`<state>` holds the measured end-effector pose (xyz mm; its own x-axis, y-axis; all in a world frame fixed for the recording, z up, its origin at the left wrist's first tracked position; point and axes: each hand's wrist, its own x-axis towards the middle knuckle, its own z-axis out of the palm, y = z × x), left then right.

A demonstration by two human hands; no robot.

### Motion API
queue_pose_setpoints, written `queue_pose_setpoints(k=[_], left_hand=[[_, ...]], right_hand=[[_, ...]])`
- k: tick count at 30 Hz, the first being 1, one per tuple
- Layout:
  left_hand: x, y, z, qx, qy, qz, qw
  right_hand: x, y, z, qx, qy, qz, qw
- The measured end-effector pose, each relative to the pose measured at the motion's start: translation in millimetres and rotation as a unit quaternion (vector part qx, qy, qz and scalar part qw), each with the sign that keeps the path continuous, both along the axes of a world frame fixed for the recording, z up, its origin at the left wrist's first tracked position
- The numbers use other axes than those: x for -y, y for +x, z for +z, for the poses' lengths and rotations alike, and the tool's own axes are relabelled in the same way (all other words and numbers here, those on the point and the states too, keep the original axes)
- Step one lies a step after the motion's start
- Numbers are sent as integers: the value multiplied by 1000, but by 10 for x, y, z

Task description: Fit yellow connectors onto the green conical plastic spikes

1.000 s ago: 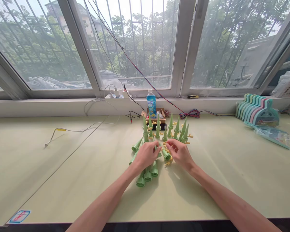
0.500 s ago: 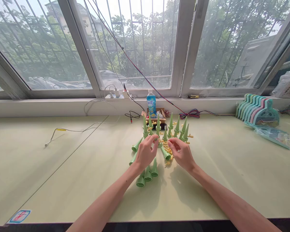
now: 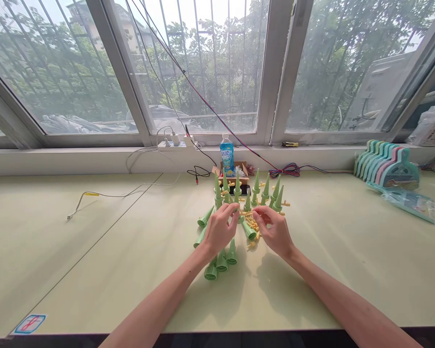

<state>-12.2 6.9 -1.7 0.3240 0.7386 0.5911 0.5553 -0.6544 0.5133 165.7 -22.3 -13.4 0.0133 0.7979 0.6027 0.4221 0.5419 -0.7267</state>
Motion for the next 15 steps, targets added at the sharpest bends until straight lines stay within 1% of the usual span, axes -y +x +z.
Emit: queue_pose_setpoints(k=[11,15], left_hand=[[12,18,-5,-6,-2,-29,1000],[15,18,-16,-20,-1,-49,999]], right_hand=[[-19,4,-20,-2,-21,22,1000],[-22,9,-36,-8,-27,34,999]])
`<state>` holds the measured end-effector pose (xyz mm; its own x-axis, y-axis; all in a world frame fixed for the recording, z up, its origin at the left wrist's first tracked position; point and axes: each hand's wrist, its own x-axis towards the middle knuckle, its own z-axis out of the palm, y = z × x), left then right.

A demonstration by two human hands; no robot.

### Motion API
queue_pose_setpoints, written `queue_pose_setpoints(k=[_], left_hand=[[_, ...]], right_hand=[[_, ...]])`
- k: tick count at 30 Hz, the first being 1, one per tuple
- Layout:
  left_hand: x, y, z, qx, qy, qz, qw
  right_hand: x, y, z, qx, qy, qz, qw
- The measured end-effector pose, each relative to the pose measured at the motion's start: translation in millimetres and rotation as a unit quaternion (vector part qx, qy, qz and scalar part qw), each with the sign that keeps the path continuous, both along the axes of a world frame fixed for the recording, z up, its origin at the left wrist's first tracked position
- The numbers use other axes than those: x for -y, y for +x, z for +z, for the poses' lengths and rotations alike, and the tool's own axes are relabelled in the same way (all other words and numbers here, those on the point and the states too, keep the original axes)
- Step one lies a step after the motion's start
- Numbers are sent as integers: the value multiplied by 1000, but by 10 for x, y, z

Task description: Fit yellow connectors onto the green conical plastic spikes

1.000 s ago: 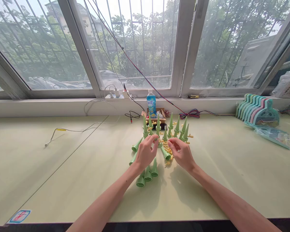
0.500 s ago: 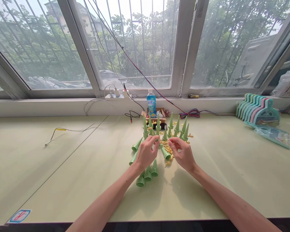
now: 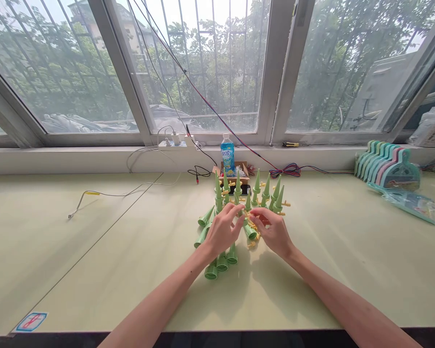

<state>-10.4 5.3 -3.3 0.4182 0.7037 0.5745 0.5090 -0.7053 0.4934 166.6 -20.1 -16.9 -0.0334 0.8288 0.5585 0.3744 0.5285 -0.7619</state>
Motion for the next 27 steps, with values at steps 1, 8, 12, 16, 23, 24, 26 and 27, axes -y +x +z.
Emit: queue_pose_setpoints(k=[1,8,12,16,23,24,26,27], left_hand=[[3,-1,-3,-5,3,-4,1000],[26,-10,-8,-37,7,-15,999],[21,-10,-5,-44,25,-14,999],[15,-9,-11,-44,35,-13,998],[7,-13,-39,-46,41,-10,998],[6,-14,-40,-46,43,-11,998],[5,-16,-37,-50,46,-11,998],[6,-15,-34,-52,48,-12,997]], right_hand=[[-1,0,0,-2,0,1,1000],[-9,-8,7,5,1,2,1000],[-11,-2,-8,9,1,-1,1000],[-18,-2,-9,11,-1,-5,1000],[-19,-12,-3,9,-6,1,1000],[-19,-12,-2,9,-8,2,1000],[-17,-10,1,10,-11,4,1000],[-16,-9,3,12,-12,5,1000]])
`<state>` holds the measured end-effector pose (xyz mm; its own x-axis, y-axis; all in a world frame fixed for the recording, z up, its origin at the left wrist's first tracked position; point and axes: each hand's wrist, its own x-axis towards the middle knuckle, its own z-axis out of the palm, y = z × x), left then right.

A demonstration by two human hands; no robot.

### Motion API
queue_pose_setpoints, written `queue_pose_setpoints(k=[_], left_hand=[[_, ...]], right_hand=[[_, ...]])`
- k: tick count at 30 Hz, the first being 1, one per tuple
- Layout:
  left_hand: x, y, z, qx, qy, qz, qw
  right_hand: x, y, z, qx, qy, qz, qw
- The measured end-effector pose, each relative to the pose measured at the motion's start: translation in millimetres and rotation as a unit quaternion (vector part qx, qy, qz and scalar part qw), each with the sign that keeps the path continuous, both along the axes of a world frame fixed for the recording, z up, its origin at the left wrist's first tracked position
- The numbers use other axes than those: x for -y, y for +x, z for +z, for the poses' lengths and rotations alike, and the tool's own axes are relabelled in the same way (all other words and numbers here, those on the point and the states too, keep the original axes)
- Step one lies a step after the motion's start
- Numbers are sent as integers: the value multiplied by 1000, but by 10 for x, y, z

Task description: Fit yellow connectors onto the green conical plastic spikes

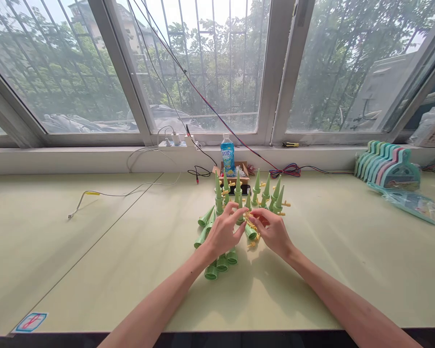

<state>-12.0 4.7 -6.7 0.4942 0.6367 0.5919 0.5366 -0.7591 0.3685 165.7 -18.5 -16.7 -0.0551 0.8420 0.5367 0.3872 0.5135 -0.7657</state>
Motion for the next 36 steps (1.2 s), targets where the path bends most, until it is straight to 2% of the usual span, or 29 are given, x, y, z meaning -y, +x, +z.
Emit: queue_pose_setpoints(k=[11,17,22,29,36], left_hand=[[48,8,50,-4,8,-30,1000],[49,12,57,-8,13,-9,1000],[30,11,37,-10,6,5,1000],[34,1,33,-9,12,-7,1000],[46,-3,37,-8,4,-20,1000]], right_hand=[[-32,6,-33,29,-4,-21,999],[-6,4,2,27,-16,-20,999],[24,4,29,22,-17,16,999],[8,8,-2,24,-24,27,999],[-8,8,-22,30,-21,7,999]])
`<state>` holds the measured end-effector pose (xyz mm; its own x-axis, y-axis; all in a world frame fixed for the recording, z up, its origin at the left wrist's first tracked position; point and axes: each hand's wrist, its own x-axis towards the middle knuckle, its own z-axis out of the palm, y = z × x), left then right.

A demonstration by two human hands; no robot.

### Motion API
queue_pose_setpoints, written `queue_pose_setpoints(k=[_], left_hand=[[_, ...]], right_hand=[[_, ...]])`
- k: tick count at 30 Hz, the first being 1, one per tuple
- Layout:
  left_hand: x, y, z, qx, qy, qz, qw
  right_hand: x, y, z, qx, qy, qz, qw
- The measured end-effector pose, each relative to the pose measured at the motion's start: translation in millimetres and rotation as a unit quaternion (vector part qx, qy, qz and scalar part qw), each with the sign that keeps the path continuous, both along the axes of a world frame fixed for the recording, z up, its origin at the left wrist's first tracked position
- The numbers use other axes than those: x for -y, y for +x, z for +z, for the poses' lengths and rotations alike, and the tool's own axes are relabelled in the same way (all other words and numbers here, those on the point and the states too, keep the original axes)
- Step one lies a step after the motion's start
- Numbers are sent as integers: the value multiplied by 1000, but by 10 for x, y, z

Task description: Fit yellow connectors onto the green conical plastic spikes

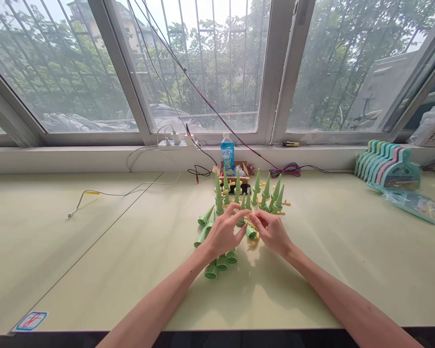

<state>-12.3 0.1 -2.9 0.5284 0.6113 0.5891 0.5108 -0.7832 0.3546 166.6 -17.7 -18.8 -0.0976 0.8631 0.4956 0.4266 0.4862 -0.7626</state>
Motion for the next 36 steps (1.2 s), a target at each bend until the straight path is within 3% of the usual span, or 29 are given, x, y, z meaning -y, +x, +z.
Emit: queue_pose_setpoints(k=[21,36], left_hand=[[-27,9,-26,20,-8,17,1000],[4,16,0,10,-12,5,1000]], right_hand=[[16,8,14,-4,2,25,1000],[-10,1,-2,-1,-8,-1,1000]])
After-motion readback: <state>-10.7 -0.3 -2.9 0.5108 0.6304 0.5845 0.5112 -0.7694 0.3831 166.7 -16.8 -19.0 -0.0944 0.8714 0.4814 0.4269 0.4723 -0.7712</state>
